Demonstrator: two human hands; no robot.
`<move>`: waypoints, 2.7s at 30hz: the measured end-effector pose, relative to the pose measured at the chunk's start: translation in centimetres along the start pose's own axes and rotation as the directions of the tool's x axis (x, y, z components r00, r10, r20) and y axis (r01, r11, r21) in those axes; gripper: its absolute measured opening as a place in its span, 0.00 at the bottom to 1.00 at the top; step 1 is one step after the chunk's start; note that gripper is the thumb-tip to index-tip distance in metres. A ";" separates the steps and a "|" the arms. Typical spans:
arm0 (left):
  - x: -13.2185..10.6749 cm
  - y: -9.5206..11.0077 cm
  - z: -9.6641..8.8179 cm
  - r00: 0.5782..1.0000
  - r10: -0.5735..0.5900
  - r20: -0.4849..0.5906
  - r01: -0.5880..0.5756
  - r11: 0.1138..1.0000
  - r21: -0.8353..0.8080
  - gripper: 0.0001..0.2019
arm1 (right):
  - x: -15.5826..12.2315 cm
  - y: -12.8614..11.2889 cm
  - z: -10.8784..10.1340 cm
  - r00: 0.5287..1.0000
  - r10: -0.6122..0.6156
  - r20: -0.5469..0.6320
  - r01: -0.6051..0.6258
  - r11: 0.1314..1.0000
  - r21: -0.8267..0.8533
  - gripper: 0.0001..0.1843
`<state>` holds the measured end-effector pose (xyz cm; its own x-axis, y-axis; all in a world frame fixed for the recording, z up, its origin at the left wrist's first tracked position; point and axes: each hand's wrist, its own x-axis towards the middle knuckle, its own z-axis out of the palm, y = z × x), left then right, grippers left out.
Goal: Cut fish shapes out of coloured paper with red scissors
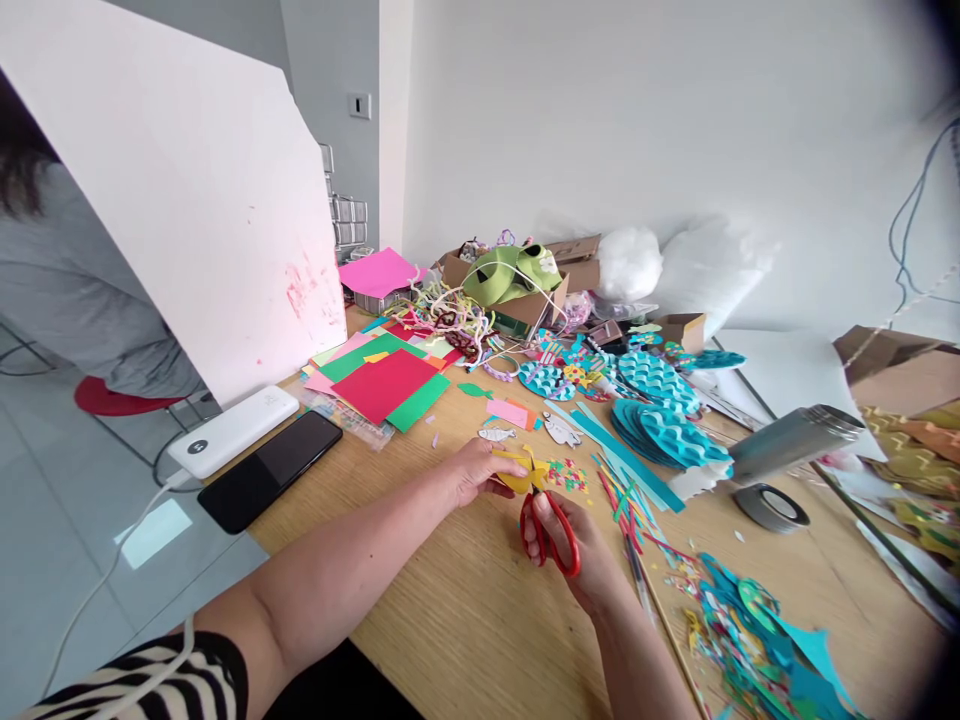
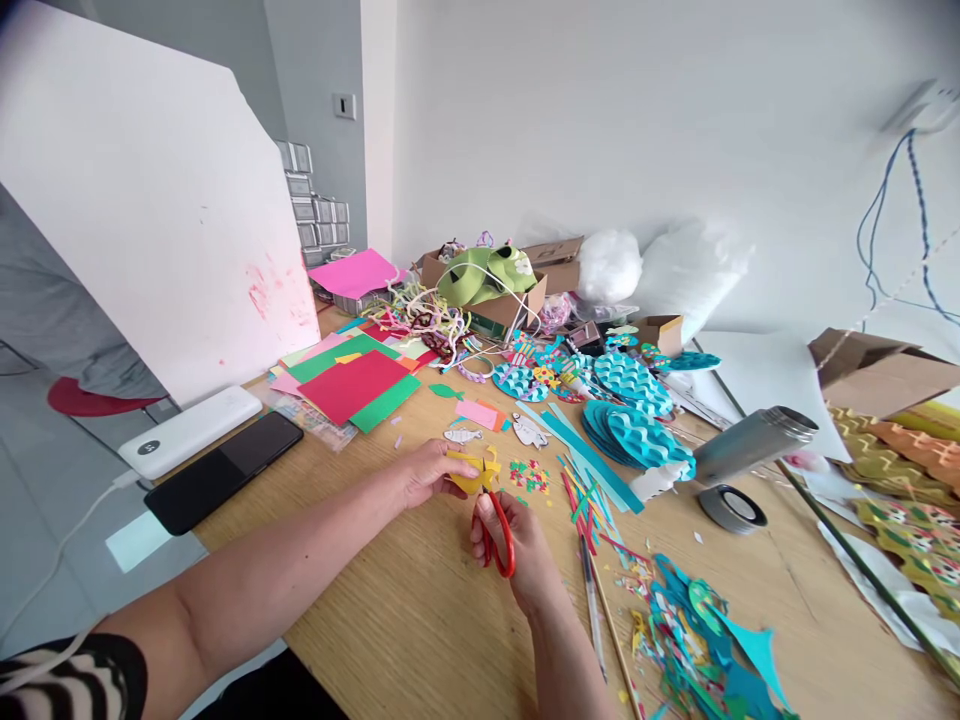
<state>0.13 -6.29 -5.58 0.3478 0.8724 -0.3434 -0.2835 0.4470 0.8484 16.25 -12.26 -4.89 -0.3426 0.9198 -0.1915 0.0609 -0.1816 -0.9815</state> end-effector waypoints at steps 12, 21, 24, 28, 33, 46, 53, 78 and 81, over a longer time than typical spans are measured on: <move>0.0 0.2 -0.1 1.000 0.018 0.016 -0.018 0.999 0.031 0.23 | -0.1 -0.3 0.0 1.000 -0.006 0.008 0.006 0.999 -0.034 0.27; 0.1 -0.1 -0.1 1.000 0.024 0.010 -0.024 0.999 0.026 0.22 | 0.1 0.1 -0.1 1.000 -0.014 -0.009 0.013 0.999 -0.049 0.27; 0.2 -0.2 -0.1 1.000 0.028 0.010 -0.029 0.999 0.017 0.21 | 0.0 0.2 -0.1 1.000 -0.006 -0.010 0.006 0.999 -0.044 0.27; 0.1 -0.2 0.0 0.999 0.029 0.014 -0.029 1.000 0.000 0.21 | -0.1 0.1 0.0 1.000 -0.004 -0.004 0.004 1.000 -0.023 0.27; 0.0 -0.2 0.1 1.000 0.022 0.015 -0.022 1.000 -0.004 0.21 | -0.1 -0.1 0.1 1.000 -0.008 -0.002 0.008 1.000 0.000 0.26; 0.0 -0.2 0.2 1.000 0.018 0.025 -0.018 1.000 -0.005 0.23 | -0.1 -0.2 0.2 1.000 -0.027 0.004 0.027 1.000 -0.004 0.26; 0.1 -0.3 0.1 1.000 0.016 0.021 -0.015 1.000 -0.007 0.22 | -0.2 -0.4 0.3 1.000 -0.011 -0.021 0.010 0.999 -0.031 0.27; -0.1 -0.2 0.1 0.999 0.019 0.042 -0.018 1.000 -0.023 0.23 | -0.2 -0.5 0.4 0.998 -0.035 -0.045 0.033 0.998 -0.055 0.28; 0.0 -0.2 0.2 0.999 0.019 0.044 -0.018 1.000 -0.025 0.23 | -0.1 -0.4 0.4 0.998 -0.036 -0.042 0.033 0.997 -0.064 0.28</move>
<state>0.32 -6.42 -5.68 0.3814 0.8712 -0.3091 -0.3117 0.4360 0.8442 15.92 -12.44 -4.47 -0.3047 0.9396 -0.1559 0.1089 -0.1283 -0.9857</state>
